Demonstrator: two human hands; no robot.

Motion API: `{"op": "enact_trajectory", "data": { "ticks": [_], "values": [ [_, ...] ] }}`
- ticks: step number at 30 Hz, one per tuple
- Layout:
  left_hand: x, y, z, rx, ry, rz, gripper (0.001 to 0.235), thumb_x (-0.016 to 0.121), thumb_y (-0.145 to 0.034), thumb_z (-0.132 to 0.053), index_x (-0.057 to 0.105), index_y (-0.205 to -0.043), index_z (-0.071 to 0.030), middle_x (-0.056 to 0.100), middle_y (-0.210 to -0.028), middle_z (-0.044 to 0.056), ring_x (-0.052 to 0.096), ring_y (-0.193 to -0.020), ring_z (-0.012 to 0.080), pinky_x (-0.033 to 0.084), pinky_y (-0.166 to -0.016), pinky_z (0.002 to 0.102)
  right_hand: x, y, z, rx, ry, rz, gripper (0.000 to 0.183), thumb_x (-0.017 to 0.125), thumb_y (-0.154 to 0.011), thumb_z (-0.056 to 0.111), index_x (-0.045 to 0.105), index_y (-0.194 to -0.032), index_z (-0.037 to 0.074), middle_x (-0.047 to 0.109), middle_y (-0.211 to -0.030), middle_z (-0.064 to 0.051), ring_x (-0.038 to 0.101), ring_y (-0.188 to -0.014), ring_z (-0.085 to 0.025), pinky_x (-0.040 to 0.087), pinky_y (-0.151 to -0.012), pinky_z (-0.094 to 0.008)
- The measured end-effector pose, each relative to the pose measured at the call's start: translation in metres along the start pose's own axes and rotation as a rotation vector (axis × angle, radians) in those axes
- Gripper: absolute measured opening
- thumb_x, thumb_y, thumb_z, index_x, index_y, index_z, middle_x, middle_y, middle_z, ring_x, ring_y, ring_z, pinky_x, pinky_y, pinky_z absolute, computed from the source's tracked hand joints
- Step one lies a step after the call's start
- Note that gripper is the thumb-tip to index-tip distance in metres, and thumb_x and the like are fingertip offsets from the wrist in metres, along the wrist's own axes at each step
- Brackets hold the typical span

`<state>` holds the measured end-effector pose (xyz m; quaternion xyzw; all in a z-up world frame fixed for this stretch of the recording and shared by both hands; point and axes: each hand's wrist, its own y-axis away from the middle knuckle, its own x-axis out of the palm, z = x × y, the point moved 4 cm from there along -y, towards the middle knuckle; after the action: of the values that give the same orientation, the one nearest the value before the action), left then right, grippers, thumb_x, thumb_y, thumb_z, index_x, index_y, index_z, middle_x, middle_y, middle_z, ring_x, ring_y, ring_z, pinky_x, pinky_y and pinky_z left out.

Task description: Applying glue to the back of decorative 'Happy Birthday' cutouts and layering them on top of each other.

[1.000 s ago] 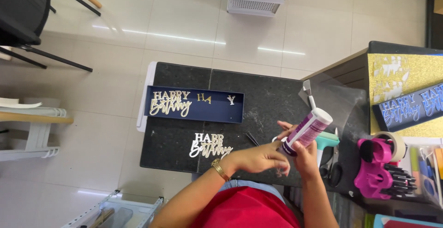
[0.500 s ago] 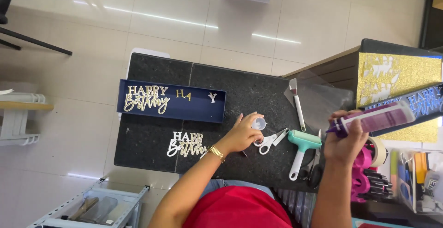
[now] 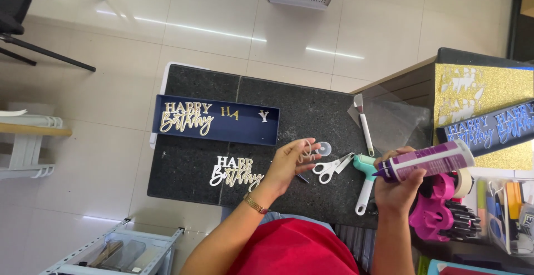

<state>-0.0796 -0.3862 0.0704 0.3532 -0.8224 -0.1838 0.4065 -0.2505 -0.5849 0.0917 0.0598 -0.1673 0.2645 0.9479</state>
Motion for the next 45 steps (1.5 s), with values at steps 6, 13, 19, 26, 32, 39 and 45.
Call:
{"op": "enact_trajectory", "data": {
  "ticks": [6,13,19,26,32,39,45],
  "values": [
    [0.007,0.058,-0.046,0.122,0.164,0.062,0.037,0.047,-0.109,-0.015,0.057,-0.142,-0.002,0.068,-0.131,0.026,0.072,-0.106,0.0378,0.066,-0.081,0.036,0.061,0.034,0.023,-0.175,-0.029,0.131,0.061,0.075,-0.084,0.052,0.048,-0.124,0.015,0.060,-0.106,-0.008,0.060,-0.091,-0.014,0.052,-0.081,-0.029],
    [-0.011,0.112,-0.091,0.163,0.127,-0.030,0.042,0.057,-0.100,-0.015,0.059,-0.141,-0.004,0.072,-0.126,0.020,0.076,-0.096,0.0267,0.063,-0.078,0.027,0.161,0.095,0.057,-0.236,0.032,0.334,0.049,0.080,-0.087,0.041,0.056,-0.121,0.015,0.060,-0.111,-0.005,0.058,-0.105,-0.015,0.049,-0.089,-0.026],
    [-0.019,0.153,-0.105,0.191,0.210,0.234,0.063,0.041,-0.101,0.006,0.028,-0.161,-0.004,0.051,-0.153,0.019,0.055,-0.136,0.0263,0.048,-0.111,0.031,0.181,0.120,0.048,-0.292,0.018,0.154,0.054,0.082,-0.084,0.033,0.050,-0.124,0.015,0.063,-0.111,-0.001,0.068,-0.105,-0.019,0.055,-0.105,-0.034],
    [-0.025,0.198,-0.132,0.397,-0.021,0.378,0.063,0.041,-0.106,-0.006,0.013,-0.162,-0.003,0.035,-0.163,0.021,0.037,-0.151,0.0294,0.031,-0.124,0.037,0.201,0.153,0.042,-0.661,0.119,0.179,0.060,0.083,-0.083,0.035,0.049,-0.128,0.016,0.067,-0.114,-0.004,0.073,-0.102,-0.022,0.062,-0.090,-0.029],
    [-0.033,0.230,-0.155,0.513,-0.220,0.375,0.058,0.035,-0.109,-0.009,0.013,-0.162,-0.004,0.037,-0.163,0.021,0.038,-0.152,0.0348,0.036,-0.124,0.041,0.218,0.169,0.036,-0.811,0.129,0.102,0.061,0.082,-0.081,0.029,0.044,-0.128,0.019,0.065,-0.108,-0.003,0.070,-0.098,-0.022,0.060,-0.090,-0.031],
    [-0.045,0.250,-0.167,0.608,-0.370,0.301,0.058,0.034,-0.109,-0.006,0.012,-0.163,-0.007,0.041,-0.162,0.016,0.042,-0.152,0.0342,0.036,-0.123,0.036,0.233,0.188,0.058,-1.060,0.726,0.008,0.049,0.066,-0.097,0.042,0.052,-0.114,-0.001,0.069,-0.097,-0.014,0.066,-0.084,-0.025,0.047,-0.081,-0.030],
    [-0.053,0.259,-0.171,0.627,-0.409,0.321,0.060,0.036,-0.109,-0.002,0.011,-0.163,-0.010,0.040,-0.164,0.016,0.038,-0.156,0.0349,0.041,-0.116,0.032,0.224,0.192,0.050,-1.066,0.706,0.075,0.047,0.068,-0.096,0.041,0.053,-0.122,0.005,0.070,-0.105,-0.006,0.066,-0.086,-0.021,0.044,-0.086,-0.027]
  ]
}}
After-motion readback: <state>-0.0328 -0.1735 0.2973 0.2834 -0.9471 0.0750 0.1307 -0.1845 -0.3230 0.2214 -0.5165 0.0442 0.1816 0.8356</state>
